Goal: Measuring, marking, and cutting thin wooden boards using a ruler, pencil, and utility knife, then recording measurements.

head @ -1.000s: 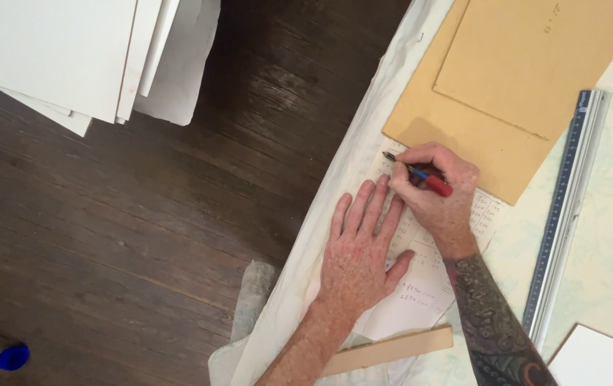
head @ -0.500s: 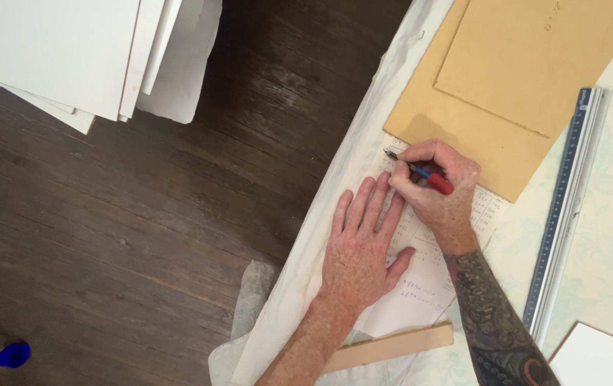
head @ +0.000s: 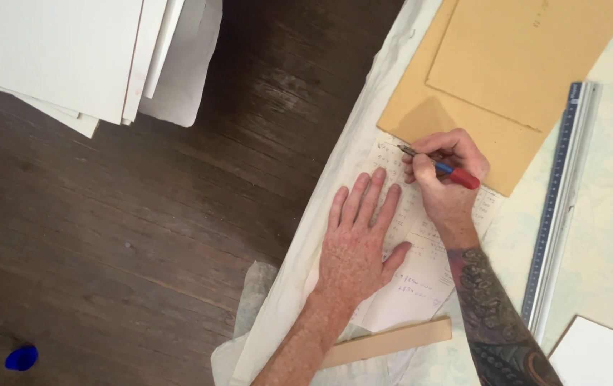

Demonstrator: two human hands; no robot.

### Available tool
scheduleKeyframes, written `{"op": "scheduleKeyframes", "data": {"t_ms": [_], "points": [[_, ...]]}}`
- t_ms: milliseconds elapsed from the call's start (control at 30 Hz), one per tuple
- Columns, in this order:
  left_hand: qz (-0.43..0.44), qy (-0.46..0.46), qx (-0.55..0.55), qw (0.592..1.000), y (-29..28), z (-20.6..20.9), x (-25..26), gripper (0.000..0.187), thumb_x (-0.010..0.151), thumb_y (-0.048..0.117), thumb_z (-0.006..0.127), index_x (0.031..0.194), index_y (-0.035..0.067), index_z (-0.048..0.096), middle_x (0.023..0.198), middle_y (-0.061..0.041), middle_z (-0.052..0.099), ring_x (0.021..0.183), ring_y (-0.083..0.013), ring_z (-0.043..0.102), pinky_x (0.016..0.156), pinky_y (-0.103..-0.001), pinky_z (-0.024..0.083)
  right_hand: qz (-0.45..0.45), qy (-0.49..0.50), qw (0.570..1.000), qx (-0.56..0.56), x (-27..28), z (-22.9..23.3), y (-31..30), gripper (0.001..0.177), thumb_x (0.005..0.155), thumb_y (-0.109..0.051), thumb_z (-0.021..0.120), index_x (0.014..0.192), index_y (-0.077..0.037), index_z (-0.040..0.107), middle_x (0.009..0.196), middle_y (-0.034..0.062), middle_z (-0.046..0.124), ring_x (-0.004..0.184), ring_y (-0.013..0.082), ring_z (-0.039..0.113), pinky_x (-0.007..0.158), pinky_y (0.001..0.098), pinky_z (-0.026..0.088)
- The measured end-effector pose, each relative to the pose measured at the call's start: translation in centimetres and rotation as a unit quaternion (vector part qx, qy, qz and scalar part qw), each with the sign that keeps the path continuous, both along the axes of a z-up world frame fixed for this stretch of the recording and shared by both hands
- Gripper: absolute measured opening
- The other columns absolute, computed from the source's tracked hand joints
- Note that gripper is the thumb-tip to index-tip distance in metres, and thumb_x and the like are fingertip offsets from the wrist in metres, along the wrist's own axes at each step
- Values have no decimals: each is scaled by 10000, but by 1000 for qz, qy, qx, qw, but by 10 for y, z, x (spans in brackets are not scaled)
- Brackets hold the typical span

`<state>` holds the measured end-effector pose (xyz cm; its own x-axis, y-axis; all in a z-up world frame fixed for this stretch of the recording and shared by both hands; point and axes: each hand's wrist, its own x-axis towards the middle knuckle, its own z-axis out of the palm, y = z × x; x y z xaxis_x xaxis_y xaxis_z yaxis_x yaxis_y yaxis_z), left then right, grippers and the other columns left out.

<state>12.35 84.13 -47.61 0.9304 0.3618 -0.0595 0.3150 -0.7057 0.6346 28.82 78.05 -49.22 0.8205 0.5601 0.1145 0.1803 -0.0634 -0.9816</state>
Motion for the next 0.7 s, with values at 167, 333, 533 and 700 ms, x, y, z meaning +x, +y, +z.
{"op": "scheduleKeyframes", "data": {"t_ms": [167, 333, 533, 700], "points": [[3, -6, 6, 1000, 0, 4, 2, 848, 857, 440, 724, 1569, 126, 387, 1690, -161, 247, 1572, -354, 216, 1277, -556, 151, -47, 16, 998, -23, -14, 23, -33, 67, 924, -12, 642, 957, 35, 607, 790, 185, 675, 634, 196, 669, 525, 291, 594], [1, -12, 19, 1000, -3, 2, 1, 823, 867, 434, 711, 1564, 125, 400, 1690, -163, 244, 1567, -359, 218, 1267, -569, 162, -91, 28, 994, -48, -27, 14, -67, 59, 902, -16, 638, 925, 37, 623, 758, 184, 679, 608, 192, 651, 502, 286, 572], [9, -10, 54, 998, -10, -9, 2, 777, 921, 500, 624, 1573, 149, 388, 1698, -139, 235, 1575, -338, 212, 1267, -565, 159, -95, 30, 993, -66, -33, 6, -72, 74, 916, -39, 638, 947, 27, 629, 773, 174, 681, 629, 179, 641, 523, 265, 561], [14, -2, 102, 995, -13, -18, 2, 636, 1020, 419, 547, 1583, 180, 373, 1706, -112, 237, 1576, -308, 215, 1272, -540, 162, -93, 0, 993, -69, -33, 2, -72, 90, 927, -44, 617, 978, 25, 643, 785, 176, 677, 639, 179, 640, 514, 271, 556]]}}
